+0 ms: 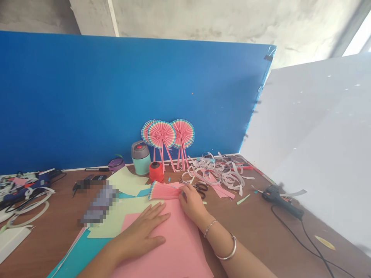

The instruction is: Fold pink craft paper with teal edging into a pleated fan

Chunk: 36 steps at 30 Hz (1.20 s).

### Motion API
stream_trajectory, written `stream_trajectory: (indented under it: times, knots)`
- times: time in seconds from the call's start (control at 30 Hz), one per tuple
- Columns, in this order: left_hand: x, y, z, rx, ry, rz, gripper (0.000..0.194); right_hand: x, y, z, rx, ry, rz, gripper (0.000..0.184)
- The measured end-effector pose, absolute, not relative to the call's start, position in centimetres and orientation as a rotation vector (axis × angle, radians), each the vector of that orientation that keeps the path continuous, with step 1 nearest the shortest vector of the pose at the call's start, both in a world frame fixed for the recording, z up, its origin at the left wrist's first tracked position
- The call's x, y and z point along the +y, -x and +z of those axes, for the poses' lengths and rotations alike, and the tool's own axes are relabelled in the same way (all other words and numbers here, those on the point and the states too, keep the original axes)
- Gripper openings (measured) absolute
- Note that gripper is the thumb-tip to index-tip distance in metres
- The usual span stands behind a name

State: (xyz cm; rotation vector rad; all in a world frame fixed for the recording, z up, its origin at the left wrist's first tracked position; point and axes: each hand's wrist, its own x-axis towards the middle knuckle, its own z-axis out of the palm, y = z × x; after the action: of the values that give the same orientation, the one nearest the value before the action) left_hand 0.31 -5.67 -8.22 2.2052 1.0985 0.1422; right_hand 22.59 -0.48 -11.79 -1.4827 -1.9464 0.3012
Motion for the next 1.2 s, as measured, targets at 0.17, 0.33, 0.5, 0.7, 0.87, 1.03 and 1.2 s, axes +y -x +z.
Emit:
stream_trajectory:
  times: [0.17, 0.33, 0.5, 0.7, 0.87, 1.03, 1.2]
  knots:
    - [-5.5, -0.2, -8.5, 1.107, -2.238, 0.129, 0.061, -0.2, -23.2, -11.8, -1.912, 1.532, 0.19, 0.025]
    - [-5.5, -0.3, -8.4, 1.136, -2.237, 0.109, 0.061, 0.0, -23.7, -11.6, -1.927, 1.652, 0.067, 0.025]
    - [-5.5, -0.3, -8.2, 1.143, -2.246, 0.093, 0.061, 0.7, -25.6, -11.8, -1.844, 1.797, -0.088, 0.03]
    - [-5.6, -0.3, -8.4, 1.144, -2.278, 0.108, 0.06, 1.5, -26.9, -12.8, -1.769, 1.822, -0.171, 0.034]
    - [-4.8, -0.3, -9.2, 1.226, -2.336, 0.389, 0.038, 0.8, -25.4, -12.5, -1.834, 1.708, -0.112, 0.029]
    - [-2.4, 1.5, -9.8, 1.67, -2.298, 0.755, 0.029, 0.4, -24.9, -12.1, -1.892, 1.655, -0.049, 0.028]
    - [-1.4, 3.4, -10.2, 1.95, -2.216, 0.455, 0.035, 0.3, -24.8, -11.9, -1.896, 1.695, -0.043, 0.027]
